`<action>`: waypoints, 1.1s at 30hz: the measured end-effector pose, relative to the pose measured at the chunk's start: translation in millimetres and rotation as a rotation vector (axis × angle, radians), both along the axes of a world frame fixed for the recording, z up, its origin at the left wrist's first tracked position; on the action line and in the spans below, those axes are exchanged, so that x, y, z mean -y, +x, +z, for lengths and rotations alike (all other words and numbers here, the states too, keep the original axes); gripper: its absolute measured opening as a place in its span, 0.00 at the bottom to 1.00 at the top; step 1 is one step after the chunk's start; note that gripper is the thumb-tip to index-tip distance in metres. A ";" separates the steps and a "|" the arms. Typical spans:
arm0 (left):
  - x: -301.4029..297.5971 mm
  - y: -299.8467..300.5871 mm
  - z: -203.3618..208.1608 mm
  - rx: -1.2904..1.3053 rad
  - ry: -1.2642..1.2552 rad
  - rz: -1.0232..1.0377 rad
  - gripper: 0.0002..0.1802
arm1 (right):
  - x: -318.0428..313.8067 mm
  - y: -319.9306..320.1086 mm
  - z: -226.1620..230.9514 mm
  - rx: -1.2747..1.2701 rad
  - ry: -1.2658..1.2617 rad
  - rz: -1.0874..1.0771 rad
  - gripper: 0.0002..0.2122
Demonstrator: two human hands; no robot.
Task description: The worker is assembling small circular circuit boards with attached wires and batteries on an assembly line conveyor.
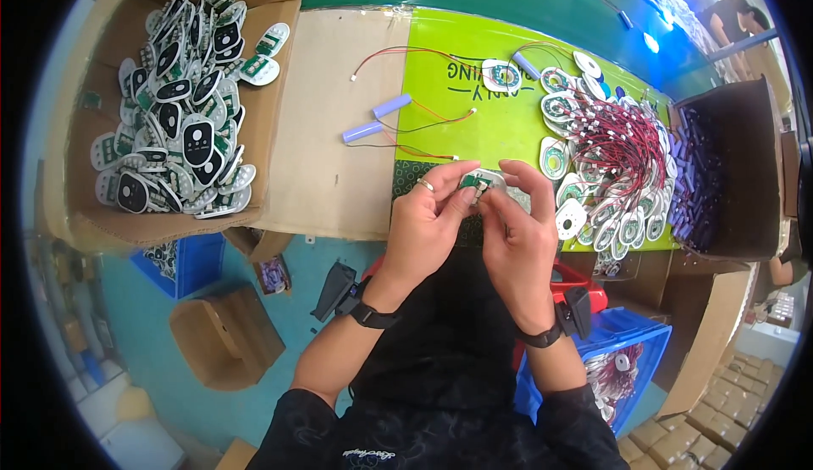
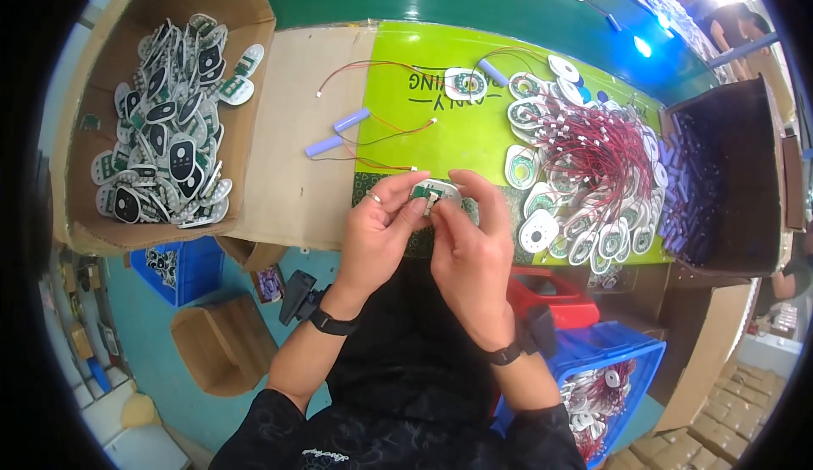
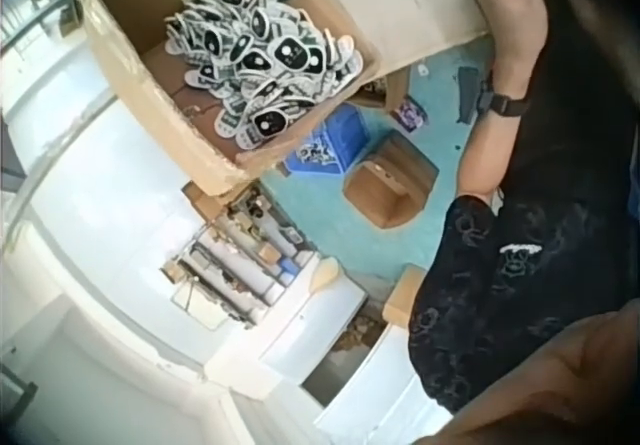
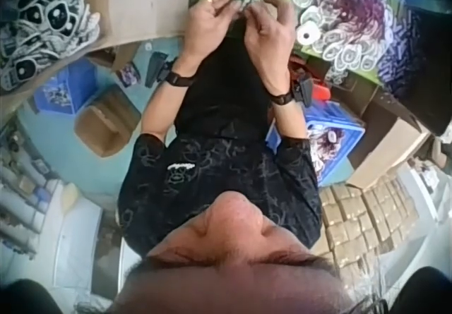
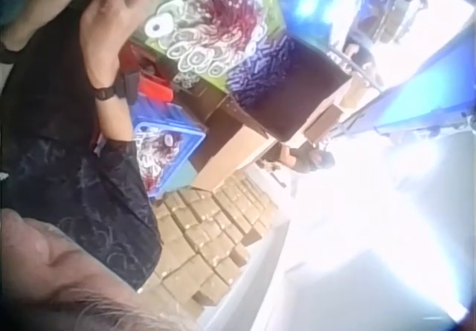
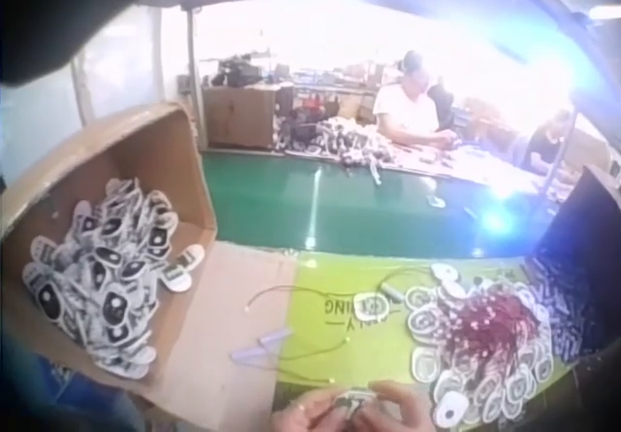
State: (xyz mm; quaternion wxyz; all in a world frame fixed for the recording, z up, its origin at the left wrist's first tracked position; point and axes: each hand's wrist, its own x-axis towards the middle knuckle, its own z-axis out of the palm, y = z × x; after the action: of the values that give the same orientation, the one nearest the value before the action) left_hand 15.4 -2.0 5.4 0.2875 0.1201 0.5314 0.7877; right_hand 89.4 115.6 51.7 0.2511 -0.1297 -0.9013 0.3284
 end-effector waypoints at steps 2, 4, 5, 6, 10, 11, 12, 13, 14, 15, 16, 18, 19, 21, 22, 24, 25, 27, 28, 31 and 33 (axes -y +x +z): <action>-1.3 -1.1 -2.2 -0.065 -0.077 0.003 0.18 | -0.3 -1.3 -4.5 -0.003 -0.003 -0.018 0.06; -3.1 -1.4 -4.0 -0.053 -0.044 0.022 0.18 | -3.9 -0.7 -9.4 -0.012 0.007 0.008 0.06; -3.1 -1.8 -2.5 -0.034 -0.009 0.037 0.19 | -5.3 -0.4 -9.0 -0.014 0.018 0.030 0.06; -2.2 -1.5 0.2 -0.042 -0.008 0.045 0.19 | -6.1 1.7 -6.1 -0.022 0.020 0.038 0.06; 13.0 -1.4 32.7 -0.100 -0.098 -0.035 0.19 | -8.8 21.6 16.8 0.044 -0.438 0.075 0.07; 16.8 0.3 46.5 -0.213 -0.204 -0.104 0.20 | -11.9 28.7 19.3 0.037 -0.652 0.055 0.07; 17.0 2.1 65.2 -0.220 -0.203 -0.093 0.20 | -18.3 35.6 15.7 -0.062 -0.813 0.066 0.07; 15.8 2.5 85.6 -0.335 -0.305 -0.127 0.18 | -25.4 37.6 14.9 -0.109 -0.836 0.058 0.08; 13.9 3.4 103.7 -0.450 -0.408 -0.161 0.17 | -31.3 38.8 13.6 -0.157 -0.860 0.051 0.11; 11.5 4.9 117.8 -0.489 -0.424 -0.150 0.17 | -34.9 38.3 5.7 -0.171 -0.762 0.056 0.19; 10.8 5.0 128.4 -0.500 -0.428 -0.142 0.17 | -37.6 38.5 -2.3 -0.181 -0.763 0.067 0.19; 8.5 5.1 148.2 -0.576 -0.426 -0.150 0.17 | -40.2 45.5 -15.3 -0.267 -0.867 0.288 0.21; 6.9 4.9 158.4 -0.589 -0.426 -0.148 0.17 | -34.4 54.2 -21.0 -0.249 -0.994 0.295 0.24; 3.9 3.9 178.2 -0.574 -0.431 -0.175 0.18 | -24.7 58.5 -27.9 -0.204 -1.044 0.349 0.26; 1.4 2.7 185.0 -0.589 -0.432 -0.174 0.18 | -19.5 58.1 -27.3 -0.146 -1.095 0.398 0.29; -4.3 -1.9 199.3 -0.567 -0.413 -0.099 0.18 | -8.3 58.9 -12.6 -0.001 -0.893 0.428 0.30; -7.6 -6.3 208.4 -0.539 -0.419 -0.112 0.19 | -6.6 52.5 -14.3 0.071 -0.656 0.413 0.30; -13.8 -21.4 213.3 -0.613 -0.401 -0.070 0.19 | -0.9 40.5 -21.4 0.037 -0.554 0.390 0.23; -17.4 -32.5 213.7 -0.666 -0.380 -0.029 0.19 | 0.6 35.8 -30.7 0.035 -0.663 0.355 0.20; -27.1 -87.0 219.4 -0.729 -0.334 0.041 0.20 | -3.4 19.1 -23.6 -0.056 -0.849 0.224 0.14; -38.8 -131.4 219.1 -0.760 -0.307 0.081 0.19 | -13.8 7.7 -13.4 -0.073 -1.081 0.197 0.13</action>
State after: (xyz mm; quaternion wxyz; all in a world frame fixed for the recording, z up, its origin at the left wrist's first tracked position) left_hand -115.9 36.7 224.6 0.0538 0.3373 0.7154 0.6095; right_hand 97.1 129.4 38.4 0.1478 -0.1440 -0.6030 0.7706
